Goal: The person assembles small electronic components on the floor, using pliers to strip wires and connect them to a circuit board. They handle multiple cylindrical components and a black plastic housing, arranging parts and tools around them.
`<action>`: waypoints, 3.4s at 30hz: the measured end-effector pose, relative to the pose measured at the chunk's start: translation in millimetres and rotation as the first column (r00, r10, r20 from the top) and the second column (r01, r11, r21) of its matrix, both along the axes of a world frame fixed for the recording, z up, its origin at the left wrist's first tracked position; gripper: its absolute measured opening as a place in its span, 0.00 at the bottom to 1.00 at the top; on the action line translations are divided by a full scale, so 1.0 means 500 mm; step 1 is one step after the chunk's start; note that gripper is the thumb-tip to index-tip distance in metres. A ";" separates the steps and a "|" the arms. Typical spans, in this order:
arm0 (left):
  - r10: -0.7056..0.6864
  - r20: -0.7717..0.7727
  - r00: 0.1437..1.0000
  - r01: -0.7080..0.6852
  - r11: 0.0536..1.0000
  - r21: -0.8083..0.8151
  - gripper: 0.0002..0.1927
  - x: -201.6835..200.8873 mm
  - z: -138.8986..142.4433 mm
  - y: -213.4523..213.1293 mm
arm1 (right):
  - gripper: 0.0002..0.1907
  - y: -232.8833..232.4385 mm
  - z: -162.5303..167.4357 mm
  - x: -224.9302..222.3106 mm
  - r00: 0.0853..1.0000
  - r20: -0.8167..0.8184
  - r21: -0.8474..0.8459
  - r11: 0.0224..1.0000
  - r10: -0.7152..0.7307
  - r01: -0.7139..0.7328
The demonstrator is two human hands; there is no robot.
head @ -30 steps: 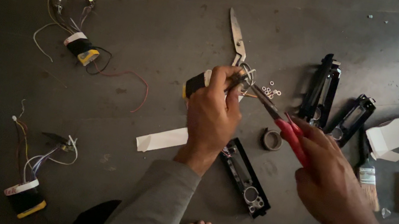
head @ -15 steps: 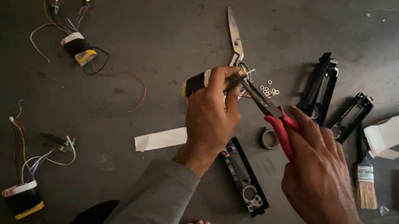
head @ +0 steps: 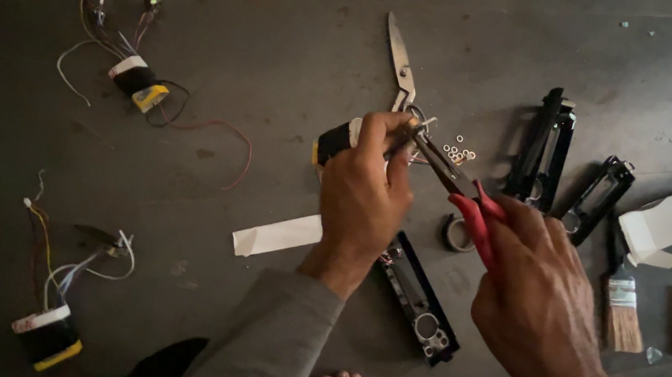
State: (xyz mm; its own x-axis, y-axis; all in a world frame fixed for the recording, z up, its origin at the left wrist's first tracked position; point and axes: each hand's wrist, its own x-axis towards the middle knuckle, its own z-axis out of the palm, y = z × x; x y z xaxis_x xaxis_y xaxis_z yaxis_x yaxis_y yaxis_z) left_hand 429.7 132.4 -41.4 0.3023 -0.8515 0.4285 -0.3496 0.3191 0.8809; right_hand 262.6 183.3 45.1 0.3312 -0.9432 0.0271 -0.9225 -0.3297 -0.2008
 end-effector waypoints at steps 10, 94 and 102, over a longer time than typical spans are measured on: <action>-0.003 -0.007 1.000 0.004 0.998 0.063 0.12 -0.021 0.007 0.004 | 0.30 -0.067 0.016 -0.098 0.417 0.426 0.905 0.373 -0.803 -0.207; -0.007 -0.032 0.999 0.010 0.994 0.110 0.11 -0.030 0.000 -0.006 | 0.18 -0.016 0.009 -0.025 0.999 0.024 0.009 0.999 0.033 -0.033; -0.002 -0.015 1.000 0.002 0.999 0.047 0.11 -0.032 -0.006 -0.007 | 0.26 -0.013 0.007 -0.029 0.998 0.021 0.035 0.998 0.059 -0.060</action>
